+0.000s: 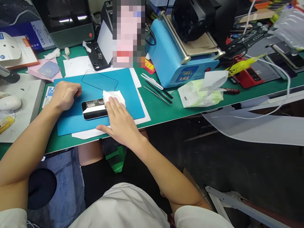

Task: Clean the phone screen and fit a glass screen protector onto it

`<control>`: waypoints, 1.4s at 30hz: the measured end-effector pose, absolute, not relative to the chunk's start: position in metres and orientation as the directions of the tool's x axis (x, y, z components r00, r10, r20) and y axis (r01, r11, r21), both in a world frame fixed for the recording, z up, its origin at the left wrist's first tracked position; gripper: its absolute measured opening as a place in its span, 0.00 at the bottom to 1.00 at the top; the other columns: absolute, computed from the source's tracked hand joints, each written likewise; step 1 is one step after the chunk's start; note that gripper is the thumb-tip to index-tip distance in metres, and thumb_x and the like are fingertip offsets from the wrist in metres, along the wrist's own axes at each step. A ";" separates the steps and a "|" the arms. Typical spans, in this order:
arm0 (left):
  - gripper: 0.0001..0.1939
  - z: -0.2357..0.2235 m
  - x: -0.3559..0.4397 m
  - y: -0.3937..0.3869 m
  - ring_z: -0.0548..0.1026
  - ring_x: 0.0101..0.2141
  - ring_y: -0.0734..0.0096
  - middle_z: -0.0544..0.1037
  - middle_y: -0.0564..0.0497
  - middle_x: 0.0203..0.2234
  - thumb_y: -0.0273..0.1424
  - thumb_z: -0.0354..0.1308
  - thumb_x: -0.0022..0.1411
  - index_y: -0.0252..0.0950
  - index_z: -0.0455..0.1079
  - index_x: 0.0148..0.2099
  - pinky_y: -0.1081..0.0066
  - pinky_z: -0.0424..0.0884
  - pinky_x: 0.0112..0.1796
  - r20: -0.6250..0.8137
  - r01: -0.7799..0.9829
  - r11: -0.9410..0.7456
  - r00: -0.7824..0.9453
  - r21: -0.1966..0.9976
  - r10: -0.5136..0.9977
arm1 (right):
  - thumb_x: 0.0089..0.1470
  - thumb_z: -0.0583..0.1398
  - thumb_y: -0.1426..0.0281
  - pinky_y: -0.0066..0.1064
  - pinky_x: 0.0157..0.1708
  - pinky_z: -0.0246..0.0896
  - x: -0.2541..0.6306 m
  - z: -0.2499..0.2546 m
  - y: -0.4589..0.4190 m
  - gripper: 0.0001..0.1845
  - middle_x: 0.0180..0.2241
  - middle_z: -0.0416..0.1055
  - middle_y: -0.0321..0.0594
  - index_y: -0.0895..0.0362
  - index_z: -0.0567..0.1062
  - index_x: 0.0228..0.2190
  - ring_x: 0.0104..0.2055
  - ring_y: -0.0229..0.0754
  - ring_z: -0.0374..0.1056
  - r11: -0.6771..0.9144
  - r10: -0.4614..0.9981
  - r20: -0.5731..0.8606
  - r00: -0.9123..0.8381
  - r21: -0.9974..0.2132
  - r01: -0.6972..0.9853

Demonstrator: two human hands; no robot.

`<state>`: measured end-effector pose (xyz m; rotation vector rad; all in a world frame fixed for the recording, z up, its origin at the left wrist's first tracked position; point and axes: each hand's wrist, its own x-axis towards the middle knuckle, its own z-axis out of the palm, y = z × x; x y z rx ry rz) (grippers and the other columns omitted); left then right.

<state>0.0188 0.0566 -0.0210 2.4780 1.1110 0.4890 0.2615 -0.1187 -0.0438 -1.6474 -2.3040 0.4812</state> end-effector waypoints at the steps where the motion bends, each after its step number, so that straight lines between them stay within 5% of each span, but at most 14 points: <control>1: 0.15 -0.021 0.019 0.057 0.62 0.26 0.61 0.66 0.49 0.20 0.32 0.46 0.67 0.42 0.60 0.26 0.58 0.53 0.33 0.160 0.629 -0.618 0.628 0.472 0.762 | 0.70 0.42 0.33 0.65 0.81 0.40 0.264 -0.044 -0.118 0.61 0.81 0.41 0.67 0.73 0.51 0.78 0.85 0.63 0.38 0.292 0.949 0.014 -0.314 -0.408 0.865; 9: 0.17 -0.024 0.025 0.055 0.60 0.26 0.62 0.66 0.50 0.20 0.33 0.45 0.69 0.42 0.59 0.26 0.59 0.53 0.33 0.151 0.633 -0.625 0.638 0.457 0.755 | 0.61 0.54 0.27 0.60 0.82 0.38 0.206 -0.036 -0.113 0.73 0.80 0.38 0.73 0.80 0.50 0.77 0.85 0.69 0.35 0.403 0.904 0.017 -0.428 -0.366 0.838; 17: 0.16 -0.022 0.021 0.056 0.62 0.25 0.62 0.68 0.49 0.20 0.33 0.45 0.67 0.42 0.58 0.25 0.59 0.55 0.31 0.168 0.618 -0.641 0.647 0.456 0.744 | 0.68 0.55 0.35 0.60 0.80 0.45 0.210 -0.042 -0.140 0.63 0.80 0.44 0.70 0.77 0.53 0.76 0.84 0.67 0.41 0.545 0.834 0.096 -0.544 -0.297 0.784; 29: 0.15 -0.019 0.022 0.052 0.63 0.27 0.60 0.69 0.48 0.21 0.35 0.43 0.65 0.42 0.58 0.25 0.59 0.55 0.31 0.159 0.630 -0.618 0.628 0.471 0.761 | 0.72 0.52 0.39 0.67 0.78 0.49 0.283 -0.052 -0.157 0.59 0.81 0.39 0.69 0.70 0.41 0.80 0.85 0.65 0.35 0.443 0.891 0.039 -0.452 -0.290 0.848; 36: 0.15 -0.019 0.022 0.052 0.62 0.26 0.60 0.69 0.48 0.21 0.36 0.43 0.66 0.42 0.57 0.25 0.59 0.54 0.32 0.158 0.635 -0.617 0.627 0.464 0.763 | 0.73 0.45 0.37 0.66 0.79 0.46 0.284 -0.045 -0.134 0.58 0.79 0.44 0.73 0.77 0.52 0.77 0.84 0.66 0.39 0.396 0.907 -0.012 -0.422 -0.320 0.860; 42: 0.16 -0.022 0.024 0.052 0.62 0.27 0.59 0.68 0.48 0.22 0.36 0.42 0.67 0.42 0.56 0.26 0.59 0.53 0.33 0.146 0.652 -0.609 0.619 0.451 0.771 | 0.69 0.48 0.33 0.65 0.80 0.41 0.256 -0.035 -0.101 0.65 0.80 0.39 0.73 0.79 0.49 0.77 0.84 0.67 0.37 0.345 0.922 -0.055 -0.384 -0.339 0.875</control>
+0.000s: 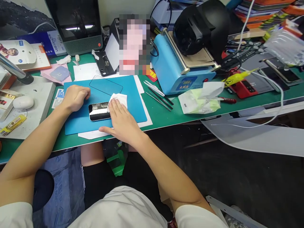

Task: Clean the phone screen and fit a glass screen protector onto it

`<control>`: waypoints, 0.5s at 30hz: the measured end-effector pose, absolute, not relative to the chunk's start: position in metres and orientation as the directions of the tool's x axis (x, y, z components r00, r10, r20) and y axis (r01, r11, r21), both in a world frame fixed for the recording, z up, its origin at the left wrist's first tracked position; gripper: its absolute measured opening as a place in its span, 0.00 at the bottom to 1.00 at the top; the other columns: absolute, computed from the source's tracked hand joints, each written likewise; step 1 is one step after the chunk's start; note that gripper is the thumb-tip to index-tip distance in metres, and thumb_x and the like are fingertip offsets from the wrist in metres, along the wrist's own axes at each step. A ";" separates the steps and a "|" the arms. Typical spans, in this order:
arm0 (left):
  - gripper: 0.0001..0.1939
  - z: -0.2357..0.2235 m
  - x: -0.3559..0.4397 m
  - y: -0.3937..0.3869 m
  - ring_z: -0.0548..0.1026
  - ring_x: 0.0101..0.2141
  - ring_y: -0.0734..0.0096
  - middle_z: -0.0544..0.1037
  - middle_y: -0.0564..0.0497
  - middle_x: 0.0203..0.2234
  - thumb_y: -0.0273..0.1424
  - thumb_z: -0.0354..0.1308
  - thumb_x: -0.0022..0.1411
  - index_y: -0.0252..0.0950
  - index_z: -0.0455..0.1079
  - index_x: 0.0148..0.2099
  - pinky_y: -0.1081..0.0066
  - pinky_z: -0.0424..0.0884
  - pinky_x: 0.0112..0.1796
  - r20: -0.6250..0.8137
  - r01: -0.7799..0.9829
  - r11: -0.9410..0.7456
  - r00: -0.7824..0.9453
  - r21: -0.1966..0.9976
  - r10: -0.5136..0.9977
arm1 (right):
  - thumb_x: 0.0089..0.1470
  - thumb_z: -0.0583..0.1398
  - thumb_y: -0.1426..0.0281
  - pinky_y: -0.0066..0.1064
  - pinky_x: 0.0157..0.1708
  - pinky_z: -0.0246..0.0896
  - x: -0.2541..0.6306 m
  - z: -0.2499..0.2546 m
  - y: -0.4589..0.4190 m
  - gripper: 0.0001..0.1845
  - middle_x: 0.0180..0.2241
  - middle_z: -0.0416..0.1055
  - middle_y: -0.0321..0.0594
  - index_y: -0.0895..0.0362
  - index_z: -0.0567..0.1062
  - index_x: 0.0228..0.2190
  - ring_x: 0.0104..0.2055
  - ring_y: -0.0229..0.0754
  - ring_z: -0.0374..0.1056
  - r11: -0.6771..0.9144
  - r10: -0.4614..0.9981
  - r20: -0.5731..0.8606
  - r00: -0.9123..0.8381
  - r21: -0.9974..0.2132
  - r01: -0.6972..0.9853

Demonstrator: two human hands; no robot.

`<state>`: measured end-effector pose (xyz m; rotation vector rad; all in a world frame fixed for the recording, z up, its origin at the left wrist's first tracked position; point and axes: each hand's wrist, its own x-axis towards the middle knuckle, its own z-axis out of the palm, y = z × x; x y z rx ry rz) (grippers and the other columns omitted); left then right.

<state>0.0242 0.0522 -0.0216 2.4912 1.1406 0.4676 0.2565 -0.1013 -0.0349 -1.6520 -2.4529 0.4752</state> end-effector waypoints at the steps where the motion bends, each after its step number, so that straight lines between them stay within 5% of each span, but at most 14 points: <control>1: 0.16 -0.022 0.025 0.052 0.62 0.27 0.59 0.68 0.48 0.22 0.36 0.42 0.67 0.43 0.56 0.26 0.59 0.53 0.33 0.145 0.655 -0.609 0.619 0.448 0.772 | 0.69 0.48 0.32 0.64 0.81 0.41 0.249 -0.034 -0.097 0.66 0.80 0.39 0.72 0.79 0.48 0.77 0.84 0.67 0.36 0.355 0.917 -0.055 -0.395 -0.336 0.872; 9: 0.16 -0.020 0.024 0.053 0.63 0.27 0.61 0.68 0.48 0.22 0.36 0.43 0.68 0.42 0.56 0.26 0.59 0.52 0.33 0.155 0.656 -0.624 0.626 0.424 0.764 | 0.65 0.57 0.32 0.58 0.82 0.39 0.188 -0.029 -0.093 0.69 0.80 0.40 0.73 0.81 0.49 0.76 0.84 0.67 0.37 0.485 0.863 0.014 -0.506 -0.310 0.818; 15: 0.16 -0.020 0.023 0.052 0.64 0.27 0.61 0.70 0.48 0.22 0.34 0.43 0.67 0.41 0.57 0.25 0.60 0.53 0.32 0.160 0.663 -0.625 0.623 0.411 0.766 | 0.66 0.53 0.31 0.59 0.81 0.43 0.188 -0.032 -0.118 0.68 0.80 0.43 0.71 0.81 0.53 0.75 0.84 0.67 0.41 0.602 0.786 0.071 -0.614 -0.310 0.735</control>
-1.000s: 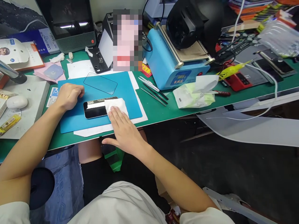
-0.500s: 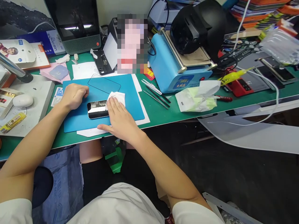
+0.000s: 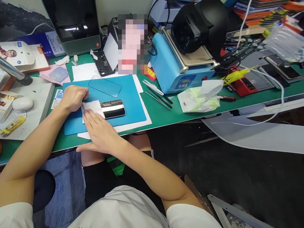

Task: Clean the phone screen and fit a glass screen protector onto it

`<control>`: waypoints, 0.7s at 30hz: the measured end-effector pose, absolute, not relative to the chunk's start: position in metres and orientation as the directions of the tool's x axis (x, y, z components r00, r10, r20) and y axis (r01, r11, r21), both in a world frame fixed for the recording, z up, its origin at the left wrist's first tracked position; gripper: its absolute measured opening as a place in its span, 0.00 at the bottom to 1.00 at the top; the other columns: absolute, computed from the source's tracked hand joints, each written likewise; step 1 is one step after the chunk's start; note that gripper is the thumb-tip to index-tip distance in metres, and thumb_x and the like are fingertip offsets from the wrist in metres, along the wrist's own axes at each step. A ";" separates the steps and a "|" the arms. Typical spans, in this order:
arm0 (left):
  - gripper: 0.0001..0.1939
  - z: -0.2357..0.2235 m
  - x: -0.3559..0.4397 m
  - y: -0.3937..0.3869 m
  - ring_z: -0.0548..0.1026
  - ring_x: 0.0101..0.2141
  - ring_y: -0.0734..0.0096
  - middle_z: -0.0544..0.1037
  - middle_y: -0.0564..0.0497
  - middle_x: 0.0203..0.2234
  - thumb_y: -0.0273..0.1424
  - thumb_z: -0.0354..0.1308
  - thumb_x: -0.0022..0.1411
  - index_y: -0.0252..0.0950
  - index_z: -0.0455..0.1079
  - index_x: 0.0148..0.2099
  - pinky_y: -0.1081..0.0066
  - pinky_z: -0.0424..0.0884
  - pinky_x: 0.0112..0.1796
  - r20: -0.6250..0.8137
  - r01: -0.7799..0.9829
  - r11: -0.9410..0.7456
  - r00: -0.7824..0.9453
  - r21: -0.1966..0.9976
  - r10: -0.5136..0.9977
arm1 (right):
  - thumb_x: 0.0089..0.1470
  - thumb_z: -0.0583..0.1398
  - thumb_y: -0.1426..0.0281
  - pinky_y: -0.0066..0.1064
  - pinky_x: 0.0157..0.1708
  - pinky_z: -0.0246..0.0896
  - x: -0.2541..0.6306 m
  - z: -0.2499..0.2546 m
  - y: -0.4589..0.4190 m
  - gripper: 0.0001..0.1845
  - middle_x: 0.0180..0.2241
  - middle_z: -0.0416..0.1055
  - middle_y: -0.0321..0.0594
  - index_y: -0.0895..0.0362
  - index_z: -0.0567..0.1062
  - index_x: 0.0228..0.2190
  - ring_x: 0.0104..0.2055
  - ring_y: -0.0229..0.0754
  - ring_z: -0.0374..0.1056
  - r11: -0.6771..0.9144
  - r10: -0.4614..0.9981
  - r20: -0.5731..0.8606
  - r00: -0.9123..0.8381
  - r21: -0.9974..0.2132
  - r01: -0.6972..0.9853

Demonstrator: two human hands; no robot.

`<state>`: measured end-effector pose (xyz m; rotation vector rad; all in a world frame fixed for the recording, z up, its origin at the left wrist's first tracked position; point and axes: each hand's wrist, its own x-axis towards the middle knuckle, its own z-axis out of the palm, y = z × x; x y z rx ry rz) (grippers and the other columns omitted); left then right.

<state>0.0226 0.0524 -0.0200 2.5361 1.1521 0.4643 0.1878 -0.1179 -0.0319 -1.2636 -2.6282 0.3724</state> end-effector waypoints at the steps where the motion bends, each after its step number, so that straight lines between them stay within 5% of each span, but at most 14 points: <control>1: 0.16 -0.020 0.022 0.052 0.64 0.27 0.61 0.70 0.47 0.22 0.34 0.43 0.67 0.41 0.57 0.25 0.60 0.53 0.32 0.160 0.665 -0.623 0.621 0.412 0.768 | 0.66 0.52 0.31 0.59 0.81 0.44 0.191 -0.033 -0.122 0.68 0.80 0.44 0.70 0.81 0.53 0.75 0.84 0.67 0.41 0.608 0.782 0.073 -0.619 -0.307 0.732; 9: 0.16 -0.021 0.021 0.053 0.62 0.27 0.62 0.69 0.48 0.23 0.35 0.42 0.67 0.42 0.57 0.26 0.60 0.54 0.34 0.143 0.669 -0.611 0.616 0.424 0.775 | 0.66 0.51 0.32 0.61 0.80 0.48 0.216 -0.040 -0.145 0.66 0.80 0.43 0.70 0.79 0.52 0.76 0.84 0.68 0.41 0.600 0.792 0.079 -0.605 -0.282 0.749; 21: 0.16 -0.021 0.020 0.054 0.64 0.28 0.62 0.68 0.49 0.23 0.32 0.43 0.68 0.40 0.59 0.26 0.60 0.57 0.36 0.119 0.695 -0.581 0.593 0.425 0.796 | 0.71 0.44 0.34 0.64 0.80 0.43 0.285 -0.039 -0.122 0.61 0.81 0.39 0.69 0.75 0.50 0.78 0.85 0.64 0.36 0.345 0.916 -0.056 -0.396 -0.392 0.853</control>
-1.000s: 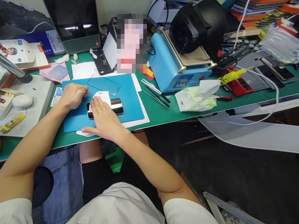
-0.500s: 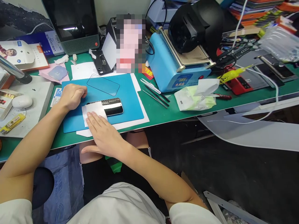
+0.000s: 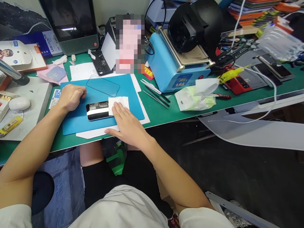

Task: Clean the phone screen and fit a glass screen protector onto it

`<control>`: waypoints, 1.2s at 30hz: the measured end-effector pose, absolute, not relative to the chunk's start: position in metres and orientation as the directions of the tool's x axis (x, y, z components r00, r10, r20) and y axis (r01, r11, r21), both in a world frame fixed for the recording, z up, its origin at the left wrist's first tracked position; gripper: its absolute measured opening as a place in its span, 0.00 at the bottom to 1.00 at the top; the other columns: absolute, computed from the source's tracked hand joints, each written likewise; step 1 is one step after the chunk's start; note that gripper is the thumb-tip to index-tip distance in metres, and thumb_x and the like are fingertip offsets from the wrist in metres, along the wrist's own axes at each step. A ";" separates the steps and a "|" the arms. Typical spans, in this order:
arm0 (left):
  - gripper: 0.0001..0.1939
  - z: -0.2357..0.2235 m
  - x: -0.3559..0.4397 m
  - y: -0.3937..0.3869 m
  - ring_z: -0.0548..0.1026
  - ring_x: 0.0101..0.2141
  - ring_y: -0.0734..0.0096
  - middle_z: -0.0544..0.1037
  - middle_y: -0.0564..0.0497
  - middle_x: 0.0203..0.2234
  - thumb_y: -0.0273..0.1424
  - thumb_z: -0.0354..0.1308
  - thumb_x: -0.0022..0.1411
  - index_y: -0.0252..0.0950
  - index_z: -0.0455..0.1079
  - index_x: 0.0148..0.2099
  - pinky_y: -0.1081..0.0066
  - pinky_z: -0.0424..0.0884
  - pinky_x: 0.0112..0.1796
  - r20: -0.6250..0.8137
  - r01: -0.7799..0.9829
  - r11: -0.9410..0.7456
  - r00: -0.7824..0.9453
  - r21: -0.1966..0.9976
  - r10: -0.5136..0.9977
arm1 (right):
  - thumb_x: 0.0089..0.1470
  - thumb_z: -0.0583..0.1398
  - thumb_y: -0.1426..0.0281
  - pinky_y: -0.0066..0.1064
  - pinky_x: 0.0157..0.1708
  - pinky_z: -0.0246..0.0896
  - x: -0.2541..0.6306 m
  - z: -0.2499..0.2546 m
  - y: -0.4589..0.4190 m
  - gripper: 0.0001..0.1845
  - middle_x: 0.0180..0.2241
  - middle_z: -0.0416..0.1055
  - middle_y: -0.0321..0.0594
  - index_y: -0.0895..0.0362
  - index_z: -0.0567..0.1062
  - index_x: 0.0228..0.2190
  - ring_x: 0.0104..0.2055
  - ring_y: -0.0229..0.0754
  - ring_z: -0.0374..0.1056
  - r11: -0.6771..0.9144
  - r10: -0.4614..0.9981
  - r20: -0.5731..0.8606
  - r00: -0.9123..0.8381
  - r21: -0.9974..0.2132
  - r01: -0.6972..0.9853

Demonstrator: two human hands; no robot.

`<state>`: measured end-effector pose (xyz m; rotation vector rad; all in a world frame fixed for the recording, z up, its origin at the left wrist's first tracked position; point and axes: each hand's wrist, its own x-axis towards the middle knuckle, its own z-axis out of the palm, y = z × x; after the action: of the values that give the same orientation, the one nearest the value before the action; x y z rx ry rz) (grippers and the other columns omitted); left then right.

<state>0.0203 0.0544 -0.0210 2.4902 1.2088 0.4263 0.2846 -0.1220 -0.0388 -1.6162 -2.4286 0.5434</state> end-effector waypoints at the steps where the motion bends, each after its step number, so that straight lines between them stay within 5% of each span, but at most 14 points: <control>1: 0.16 -0.021 0.020 0.055 0.63 0.28 0.62 0.68 0.49 0.23 0.32 0.43 0.68 0.40 0.59 0.26 0.60 0.56 0.35 0.120 0.696 -0.578 0.590 0.426 0.799 | 0.70 0.44 0.33 0.65 0.80 0.42 0.284 -0.038 -0.116 0.62 0.81 0.39 0.68 0.74 0.49 0.78 0.85 0.64 0.36 0.330 0.920 -0.067 -0.387 -0.401 0.855; 7: 0.16 -0.020 0.023 0.056 0.62 0.28 0.63 0.66 0.49 0.23 0.34 0.42 0.68 0.41 0.59 0.27 0.60 0.54 0.35 0.109 0.699 -0.575 0.591 0.425 0.799 | 0.65 0.47 0.28 0.63 0.81 0.38 0.253 -0.034 -0.093 0.71 0.80 0.37 0.72 0.79 0.48 0.77 0.85 0.67 0.34 0.354 0.915 -0.061 -0.399 -0.351 0.867; 19: 0.14 -0.016 0.023 0.054 0.61 0.27 0.61 0.66 0.49 0.21 0.33 0.43 0.66 0.42 0.57 0.26 0.58 0.55 0.34 0.126 0.680 -0.573 0.588 0.458 0.799 | 0.66 0.58 0.35 0.55 0.83 0.37 0.184 -0.020 -0.089 0.66 0.80 0.43 0.72 0.80 0.52 0.76 0.84 0.66 0.39 0.469 0.869 -0.003 -0.495 -0.314 0.825; 31: 0.15 -0.021 0.019 0.057 0.62 0.27 0.61 0.69 0.49 0.22 0.32 0.44 0.67 0.43 0.58 0.26 0.59 0.56 0.34 0.145 0.660 -0.576 0.589 0.482 0.795 | 0.68 0.55 0.35 0.56 0.82 0.42 0.181 -0.024 -0.111 0.64 0.80 0.44 0.70 0.80 0.54 0.76 0.84 0.66 0.41 0.488 0.864 0.044 -0.502 -0.319 0.812; 36: 0.15 -0.020 0.018 0.056 0.63 0.28 0.61 0.70 0.49 0.23 0.31 0.43 0.67 0.42 0.58 0.26 0.58 0.57 0.35 0.145 0.657 -0.571 0.585 0.492 0.798 | 0.67 0.54 0.34 0.51 0.83 0.36 0.178 -0.019 -0.101 0.65 0.80 0.43 0.70 0.80 0.52 0.76 0.84 0.65 0.39 0.470 0.869 -0.022 -0.495 -0.283 0.836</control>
<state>0.0179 0.0562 -0.0202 2.4307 1.1730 0.4994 0.1781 -0.1007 -0.0191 -1.5070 -2.5842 0.3896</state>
